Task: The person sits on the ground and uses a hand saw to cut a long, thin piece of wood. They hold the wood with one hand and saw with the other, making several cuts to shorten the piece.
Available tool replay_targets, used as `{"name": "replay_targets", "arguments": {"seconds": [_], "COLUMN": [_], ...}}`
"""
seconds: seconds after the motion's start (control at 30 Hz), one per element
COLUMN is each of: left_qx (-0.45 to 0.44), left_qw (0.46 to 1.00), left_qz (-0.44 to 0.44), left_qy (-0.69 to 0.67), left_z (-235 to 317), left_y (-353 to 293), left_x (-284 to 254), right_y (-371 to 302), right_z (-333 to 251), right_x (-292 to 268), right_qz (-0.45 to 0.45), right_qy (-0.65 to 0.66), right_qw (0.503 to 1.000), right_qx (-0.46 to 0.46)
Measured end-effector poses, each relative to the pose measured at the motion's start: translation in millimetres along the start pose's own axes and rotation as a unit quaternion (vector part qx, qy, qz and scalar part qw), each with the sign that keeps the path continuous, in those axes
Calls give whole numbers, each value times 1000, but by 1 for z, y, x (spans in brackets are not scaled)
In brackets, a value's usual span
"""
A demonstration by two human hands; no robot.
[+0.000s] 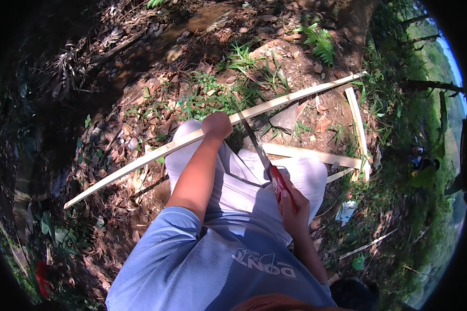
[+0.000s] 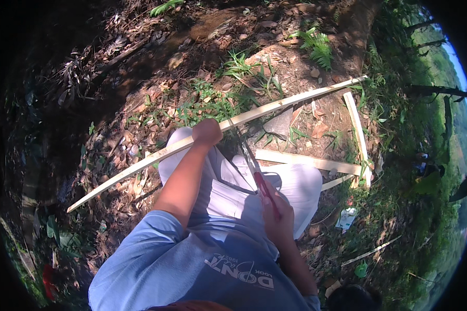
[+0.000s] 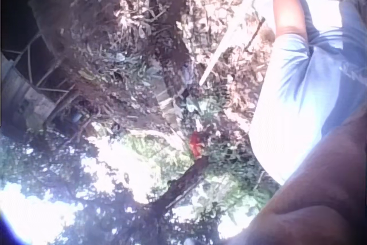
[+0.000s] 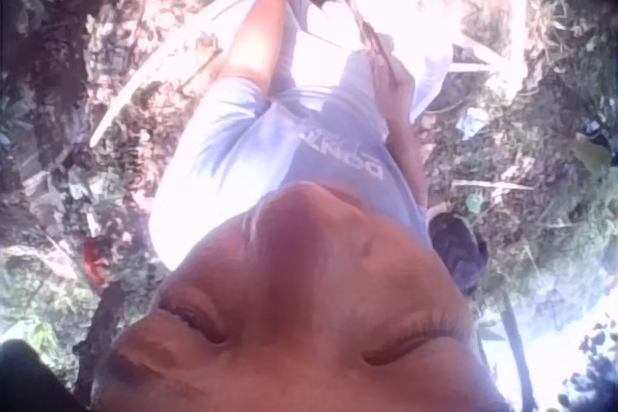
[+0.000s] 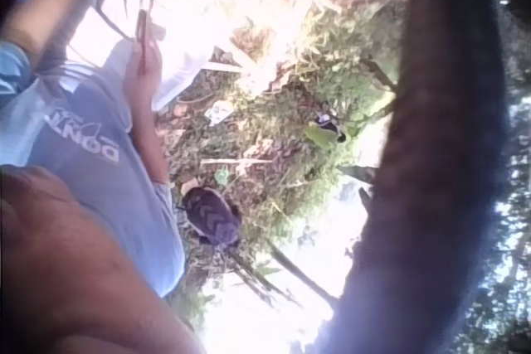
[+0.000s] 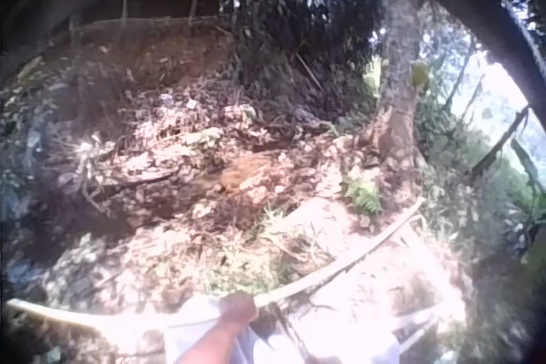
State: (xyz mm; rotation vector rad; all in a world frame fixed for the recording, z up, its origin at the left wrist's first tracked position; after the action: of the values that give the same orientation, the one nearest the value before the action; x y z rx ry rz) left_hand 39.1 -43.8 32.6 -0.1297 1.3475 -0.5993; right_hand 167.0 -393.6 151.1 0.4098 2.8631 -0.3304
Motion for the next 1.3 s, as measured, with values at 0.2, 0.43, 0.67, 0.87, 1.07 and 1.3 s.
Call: {"name": "replay_targets", "arguments": {"seconds": [0.2,0.43,0.67,0.87,1.07,1.3], "left_qx": [40,58,73,57,63,40], "left_qw": [996,993,989,989,987,991], "left_qz": [60,84,112,117,121,98], "left_qy": [45,67,56,72,81,80], "left_z": [-5,-7,-14,-12,-11,-13], "left_y": [-12,-9,-11,-6,-8,2], "left_x": [8,13,23,15,22,17], "right_y": [-24,-17,34,62,122,149], "right_z": [-13,-23,-10,-8,13,-9], "right_x": [-2,7,16,13,47,57], "right_qz": [-9,-12,1,22,22,24], "right_qy": [-30,-22,10,64,10,17], "right_qw": [999,998,998,997,997,996], "right_qx": [-43,-54,-57,-49,-75,-89]}}
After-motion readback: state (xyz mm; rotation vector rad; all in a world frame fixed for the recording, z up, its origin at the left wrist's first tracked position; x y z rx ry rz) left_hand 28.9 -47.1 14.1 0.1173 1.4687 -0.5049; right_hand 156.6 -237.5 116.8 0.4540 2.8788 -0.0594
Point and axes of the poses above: each hand's wrist, its own y-axis towards the middle knuckle, its own x-axis out of the palm, z = x × y, the point moved 3 cm from there along y, towards the middle knuckle, and after that the axes turned 10 degrees about -z, right-handed, at the moved point
